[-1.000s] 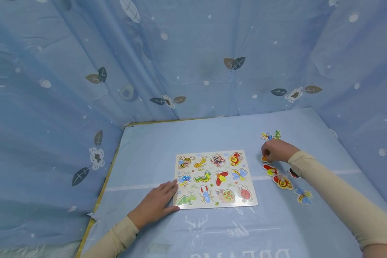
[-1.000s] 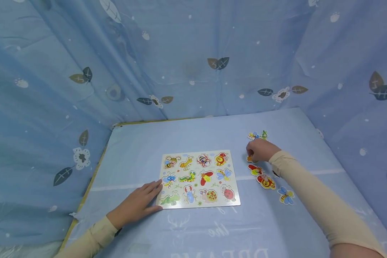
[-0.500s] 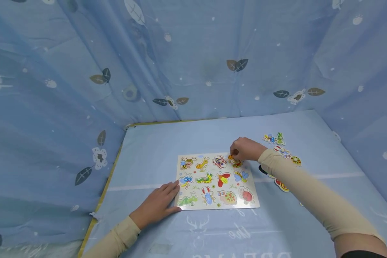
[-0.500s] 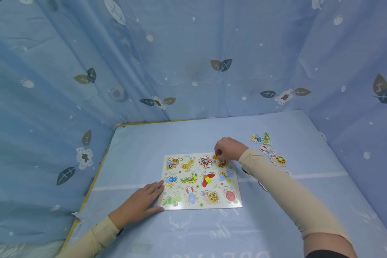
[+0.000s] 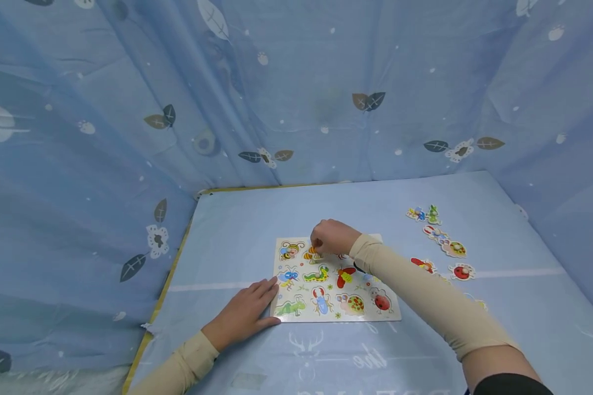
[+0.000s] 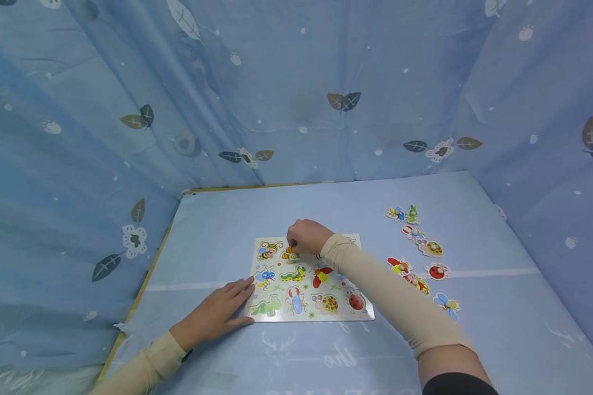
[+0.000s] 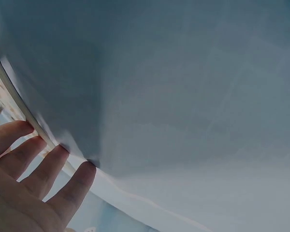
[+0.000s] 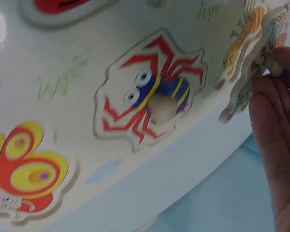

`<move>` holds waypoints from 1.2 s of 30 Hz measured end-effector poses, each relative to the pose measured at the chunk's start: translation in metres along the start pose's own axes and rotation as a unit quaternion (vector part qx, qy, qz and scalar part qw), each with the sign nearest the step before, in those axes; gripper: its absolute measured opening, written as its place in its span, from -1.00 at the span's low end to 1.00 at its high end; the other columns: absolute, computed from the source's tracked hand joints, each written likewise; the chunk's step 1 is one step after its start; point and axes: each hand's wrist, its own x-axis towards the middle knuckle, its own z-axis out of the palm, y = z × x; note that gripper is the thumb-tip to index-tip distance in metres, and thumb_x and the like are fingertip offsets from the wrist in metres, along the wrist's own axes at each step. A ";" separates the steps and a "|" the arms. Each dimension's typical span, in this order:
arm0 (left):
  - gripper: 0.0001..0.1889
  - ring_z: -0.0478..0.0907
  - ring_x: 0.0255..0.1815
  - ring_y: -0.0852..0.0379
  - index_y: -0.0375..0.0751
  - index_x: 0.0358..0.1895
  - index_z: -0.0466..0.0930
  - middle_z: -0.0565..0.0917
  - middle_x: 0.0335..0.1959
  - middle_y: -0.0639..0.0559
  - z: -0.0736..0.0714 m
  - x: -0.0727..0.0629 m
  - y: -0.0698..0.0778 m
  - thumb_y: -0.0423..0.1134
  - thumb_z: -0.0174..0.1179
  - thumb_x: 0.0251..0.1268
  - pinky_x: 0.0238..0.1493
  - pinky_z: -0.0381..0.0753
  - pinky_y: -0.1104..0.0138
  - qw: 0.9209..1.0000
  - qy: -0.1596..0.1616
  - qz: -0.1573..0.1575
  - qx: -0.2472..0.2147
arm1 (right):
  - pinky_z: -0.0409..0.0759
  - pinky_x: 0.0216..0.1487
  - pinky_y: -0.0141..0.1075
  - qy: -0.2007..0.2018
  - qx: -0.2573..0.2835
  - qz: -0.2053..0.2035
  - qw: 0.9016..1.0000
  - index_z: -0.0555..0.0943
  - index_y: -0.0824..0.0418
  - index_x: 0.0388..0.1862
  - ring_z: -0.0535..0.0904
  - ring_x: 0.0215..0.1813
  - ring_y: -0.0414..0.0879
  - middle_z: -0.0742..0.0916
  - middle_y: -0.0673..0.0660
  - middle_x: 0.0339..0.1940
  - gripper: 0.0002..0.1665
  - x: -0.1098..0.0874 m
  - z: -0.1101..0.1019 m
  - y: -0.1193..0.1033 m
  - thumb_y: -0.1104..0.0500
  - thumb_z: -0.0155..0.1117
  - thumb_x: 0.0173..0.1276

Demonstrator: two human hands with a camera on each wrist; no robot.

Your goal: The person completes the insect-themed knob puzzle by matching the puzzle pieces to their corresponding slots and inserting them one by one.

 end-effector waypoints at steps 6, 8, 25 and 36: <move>-0.14 0.34 0.58 -0.15 -0.19 0.57 0.32 0.31 0.63 -0.04 0.001 0.001 0.000 0.31 0.20 0.40 0.44 0.50 -0.08 1.000 -0.007 -0.006 0.002 | 0.68 -0.22 -0.31 -0.004 0.003 0.012 1.000 0.84 0.09 -0.33 0.62 -0.36 -0.24 0.82 -0.02 -0.33 -0.89 0.005 0.009 -0.008 0.22 0.42 0.39; -0.13 0.34 0.59 -0.13 -0.17 0.58 0.31 0.30 0.64 -0.03 0.001 0.002 0.001 0.32 0.20 0.40 0.44 0.50 -0.07 1.000 -0.010 -0.008 0.006 | 0.69 -0.20 -0.33 -0.003 0.001 0.013 1.000 0.84 0.08 -0.32 0.64 -0.34 -0.26 0.83 -0.04 -0.32 -0.89 0.006 0.012 -0.008 0.21 0.42 0.40; -0.17 0.39 0.54 -0.17 -0.23 0.54 0.37 0.36 0.60 -0.09 -0.004 -0.001 0.002 0.24 0.27 0.39 0.38 0.54 -0.07 1.000 -0.002 -0.001 0.004 | 0.66 -0.22 -0.38 -0.005 0.005 0.011 1.000 0.81 0.03 -0.33 0.62 -0.36 -0.29 0.82 -0.06 -0.32 -0.92 0.018 0.027 -0.005 0.19 0.46 0.38; -0.17 0.40 0.54 -0.15 -0.22 0.54 0.37 0.37 0.59 -0.08 -0.002 -0.001 0.001 0.27 0.25 0.39 0.35 0.56 -0.05 1.000 0.004 0.002 0.011 | 0.69 -0.19 -0.37 -0.009 0.015 0.017 1.000 0.84 0.06 -0.25 0.65 -0.33 -0.28 0.84 -0.04 -0.29 -0.95 0.017 0.027 -0.005 0.16 0.47 0.39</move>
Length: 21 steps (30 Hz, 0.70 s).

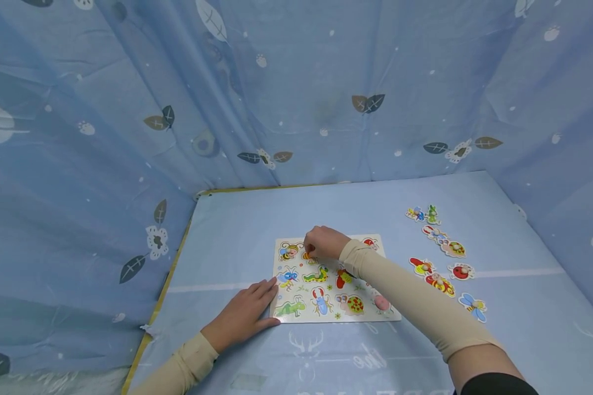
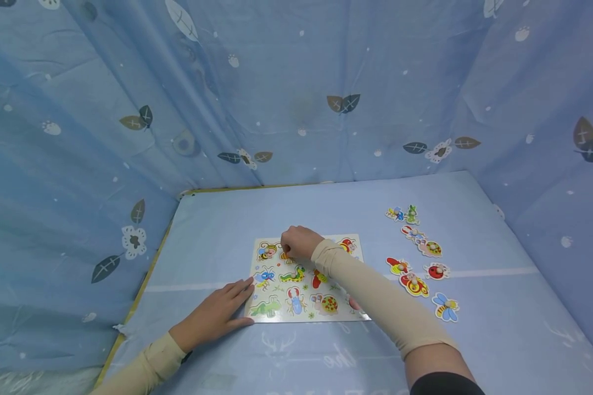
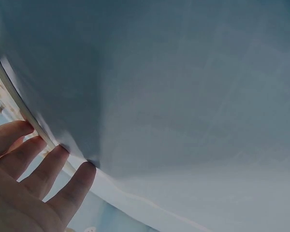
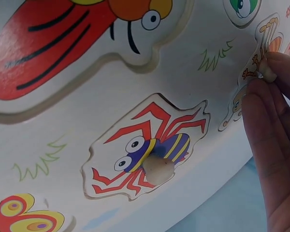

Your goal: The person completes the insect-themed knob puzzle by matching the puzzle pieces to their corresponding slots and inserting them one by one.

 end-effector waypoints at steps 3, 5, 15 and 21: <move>-0.17 0.40 0.54 -0.15 -0.21 0.54 0.38 0.38 0.59 -0.07 0.000 0.000 0.000 0.27 0.24 0.39 0.35 0.56 -0.06 1.000 0.000 0.000 -0.001 | 0.69 -0.18 -0.36 -0.005 0.008 -0.002 1.000 0.83 0.07 -0.25 0.65 -0.33 -0.29 0.83 -0.05 -0.29 -0.94 -0.001 -0.002 0.001 0.15 0.46 0.40; -0.17 0.40 0.54 -0.16 -0.22 0.54 0.37 0.38 0.59 -0.08 0.000 0.000 0.000 0.26 0.25 0.39 0.36 0.56 -0.07 1.000 -0.001 0.000 -0.007 | 0.67 -0.20 -0.36 -0.006 0.012 -0.003 1.000 0.83 0.06 -0.27 0.63 -0.35 -0.30 0.82 -0.07 -0.32 -0.92 -0.003 -0.005 0.003 0.14 0.43 0.42; -0.16 0.39 0.55 -0.17 -0.23 0.54 0.36 0.37 0.59 -0.10 -0.001 0.001 0.000 0.25 0.26 0.39 0.38 0.55 -0.07 1.000 0.006 0.003 -0.010 | 0.70 -0.18 -0.28 0.022 0.031 0.027 0.999 0.82 0.14 -0.25 0.65 -0.37 -0.27 0.82 -0.01 -0.34 -0.85 -0.033 -0.034 0.043 0.21 0.34 0.48; -0.16 0.40 0.54 -0.17 -0.24 0.54 0.37 0.38 0.59 -0.11 0.001 0.000 -0.001 0.26 0.25 0.39 0.36 0.55 -0.07 1.000 0.012 0.006 -0.011 | 0.72 -0.16 -0.20 0.027 0.046 0.122 0.991 0.83 0.19 -0.21 0.68 -0.32 -0.15 0.83 0.07 -0.29 -0.86 -0.065 -0.047 0.084 0.23 0.34 0.46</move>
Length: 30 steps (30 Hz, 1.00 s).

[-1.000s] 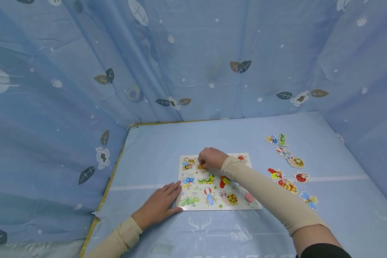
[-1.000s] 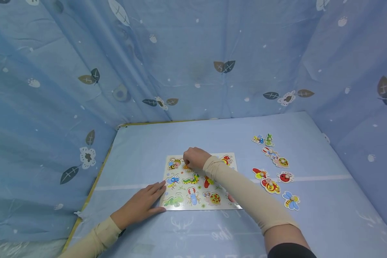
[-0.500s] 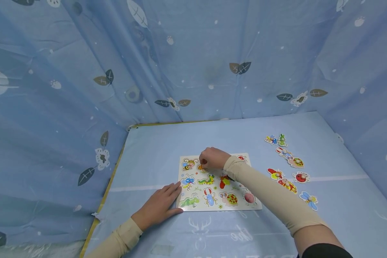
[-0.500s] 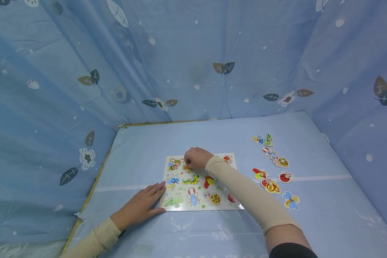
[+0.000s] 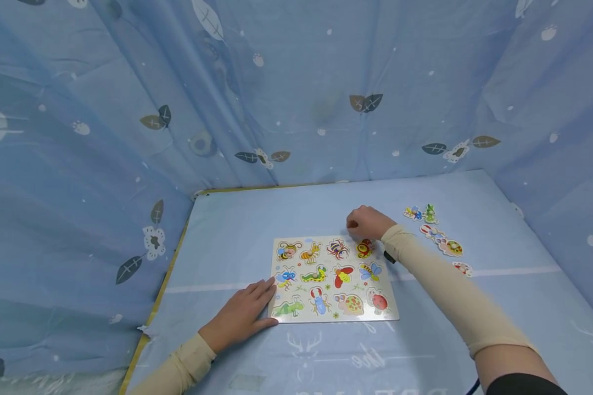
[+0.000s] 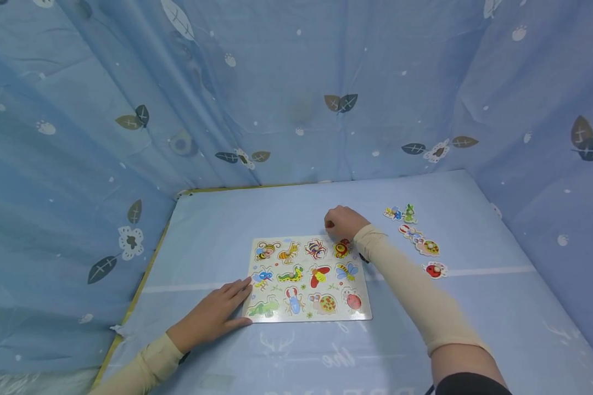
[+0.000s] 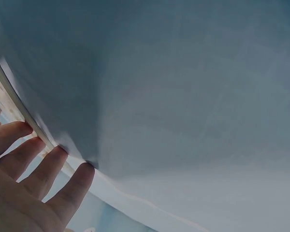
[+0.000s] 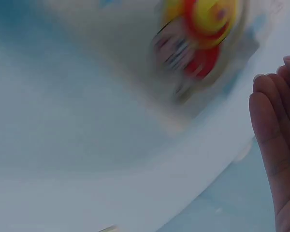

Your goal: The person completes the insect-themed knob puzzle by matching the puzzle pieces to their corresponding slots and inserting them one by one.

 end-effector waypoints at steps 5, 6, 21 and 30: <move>-0.16 0.41 0.53 -0.17 -0.24 0.54 0.37 0.38 0.58 -0.11 0.001 0.000 -0.001 0.26 0.25 0.38 0.36 0.56 -0.07 1.000 0.006 0.004 0.004 | 0.69 -0.19 -0.15 0.032 -0.017 0.067 0.997 0.81 0.21 -0.25 0.65 -0.34 -0.10 0.82 0.11 -0.32 -0.88 -0.015 -0.009 0.047 0.26 0.36 0.41; -0.16 0.40 0.53 -0.17 -0.25 0.53 0.37 0.38 0.58 -0.12 0.001 0.000 -0.002 0.26 0.26 0.38 0.36 0.56 -0.07 1.000 0.006 0.004 0.002 | 0.68 -0.20 -0.14 0.040 -0.023 0.077 0.996 0.81 0.22 -0.26 0.64 -0.34 -0.09 0.81 0.11 -0.33 -0.89 -0.018 -0.010 0.057 0.27 0.36 0.40; -0.13 0.35 0.58 -0.14 -0.18 0.57 0.32 0.31 0.63 -0.03 0.003 -0.001 0.002 0.33 0.18 0.40 0.43 0.51 -0.06 0.999 -0.037 -0.015 -0.006 | 0.69 0.01 0.16 0.130 -0.051 0.212 0.967 0.71 0.46 -0.05 0.71 -0.13 0.24 0.78 0.41 -0.11 -0.76 -0.068 -0.019 0.119 0.31 0.37 0.38; -0.14 0.36 0.57 -0.13 -0.16 0.57 0.33 0.32 0.63 -0.03 -0.001 -0.001 0.001 0.34 0.16 0.41 0.40 0.53 -0.06 1.000 -0.028 -0.014 -0.004 | 0.69 -0.11 0.09 0.146 -0.026 0.237 0.960 0.71 0.47 -0.21 0.65 -0.31 0.16 0.76 0.40 -0.25 -0.85 -0.064 -0.018 0.117 0.33 0.35 0.39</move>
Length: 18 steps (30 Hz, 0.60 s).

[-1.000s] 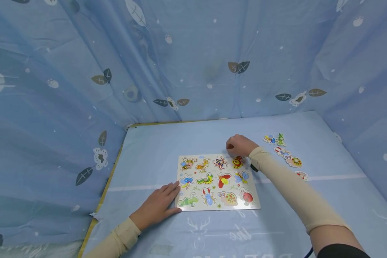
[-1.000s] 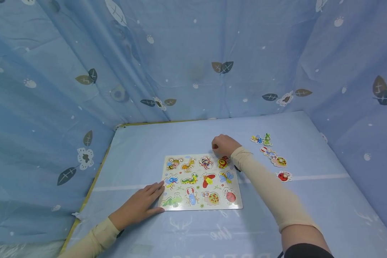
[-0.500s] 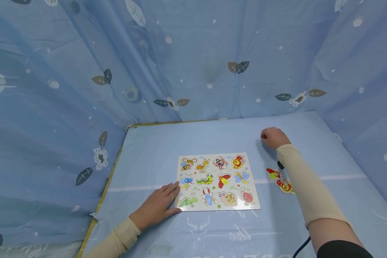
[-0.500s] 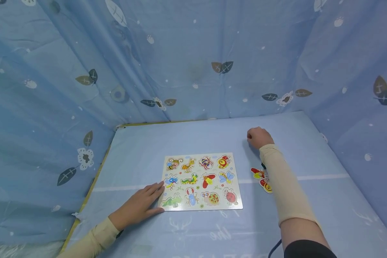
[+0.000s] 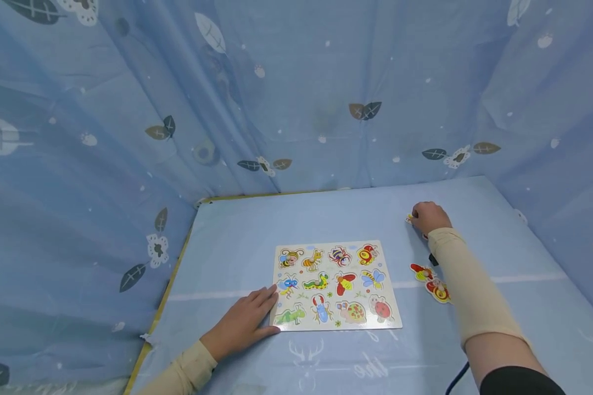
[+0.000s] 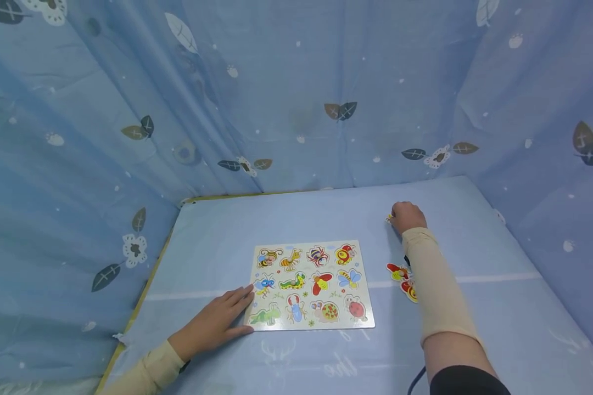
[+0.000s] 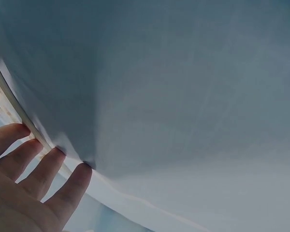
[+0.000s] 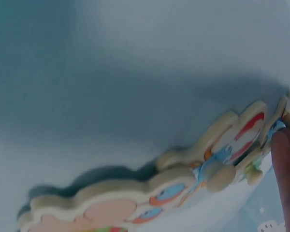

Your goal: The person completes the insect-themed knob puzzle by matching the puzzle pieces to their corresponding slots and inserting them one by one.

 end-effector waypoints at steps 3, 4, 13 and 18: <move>-0.15 0.35 0.58 -0.13 -0.16 0.58 0.32 0.31 0.63 -0.03 0.002 -0.001 0.001 0.33 0.17 0.42 0.40 0.52 -0.07 1.000 -0.007 -0.001 -0.006 | 0.70 -0.14 0.10 0.003 0.001 0.004 1.000 0.71 0.48 -0.22 0.67 -0.32 0.17 0.77 0.41 -0.26 -0.87 0.000 0.004 0.001 0.37 0.34 0.39; -0.15 0.35 0.58 -0.13 -0.16 0.58 0.32 0.31 0.63 -0.03 0.002 -0.002 0.002 0.33 0.17 0.42 0.41 0.52 -0.07 1.000 -0.009 -0.001 -0.008 | 0.70 -0.14 0.11 0.002 0.002 0.007 1.000 0.71 0.49 -0.21 0.68 -0.32 0.18 0.78 0.42 -0.25 -0.87 -0.001 0.005 0.001 0.38 0.33 0.39; -0.15 0.35 0.58 -0.11 -0.15 0.58 0.32 0.31 0.63 -0.02 0.002 0.000 0.002 0.30 0.21 0.40 0.42 0.52 -0.06 1.000 0.001 -0.005 0.006 | 0.71 -0.13 0.12 0.010 0.013 0.011 1.000 0.72 0.49 -0.19 0.70 -0.29 0.20 0.78 0.43 -0.25 -0.87 0.004 0.005 0.001 0.41 0.29 0.39; -0.14 0.35 0.58 -0.11 -0.16 0.58 0.31 0.31 0.63 -0.03 0.003 0.002 -0.001 0.31 0.22 0.39 0.42 0.52 -0.06 1.000 0.003 -0.004 0.011 | 0.70 -0.13 0.09 0.003 0.025 0.006 1.000 0.75 0.45 -0.17 0.68 -0.28 0.17 0.79 0.40 -0.22 -0.86 0.007 0.003 -0.005 0.38 0.32 0.39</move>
